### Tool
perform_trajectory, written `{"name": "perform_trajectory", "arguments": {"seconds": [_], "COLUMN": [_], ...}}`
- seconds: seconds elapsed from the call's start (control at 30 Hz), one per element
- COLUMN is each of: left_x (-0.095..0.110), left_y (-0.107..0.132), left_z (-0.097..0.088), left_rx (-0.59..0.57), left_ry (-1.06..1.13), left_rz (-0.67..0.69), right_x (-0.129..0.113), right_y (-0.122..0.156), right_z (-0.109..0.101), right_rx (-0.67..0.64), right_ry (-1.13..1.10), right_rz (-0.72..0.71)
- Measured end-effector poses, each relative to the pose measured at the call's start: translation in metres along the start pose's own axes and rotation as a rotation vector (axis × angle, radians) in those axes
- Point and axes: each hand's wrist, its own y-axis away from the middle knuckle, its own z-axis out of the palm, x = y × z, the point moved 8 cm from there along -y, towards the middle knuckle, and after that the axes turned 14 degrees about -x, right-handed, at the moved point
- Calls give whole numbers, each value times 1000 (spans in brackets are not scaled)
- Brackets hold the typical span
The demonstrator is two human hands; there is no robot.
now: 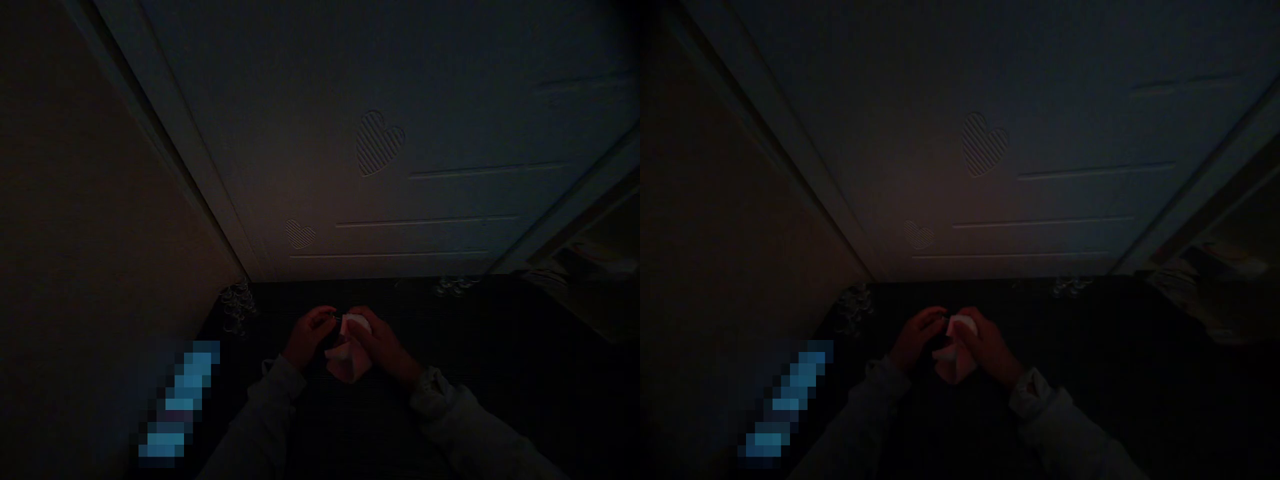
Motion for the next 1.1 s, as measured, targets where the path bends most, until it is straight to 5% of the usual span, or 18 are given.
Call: {"name": "perform_trajectory", "arguments": {"seconds": [1.1], "left_x": [-2], "left_y": [-1], "left_z": [-1], "left_rx": [22], "left_ry": [-67], "left_rz": [-18], "right_x": [-3], "right_y": [0], "right_z": [0], "right_rx": [-9], "right_ry": [-15], "right_rz": [-25]}}
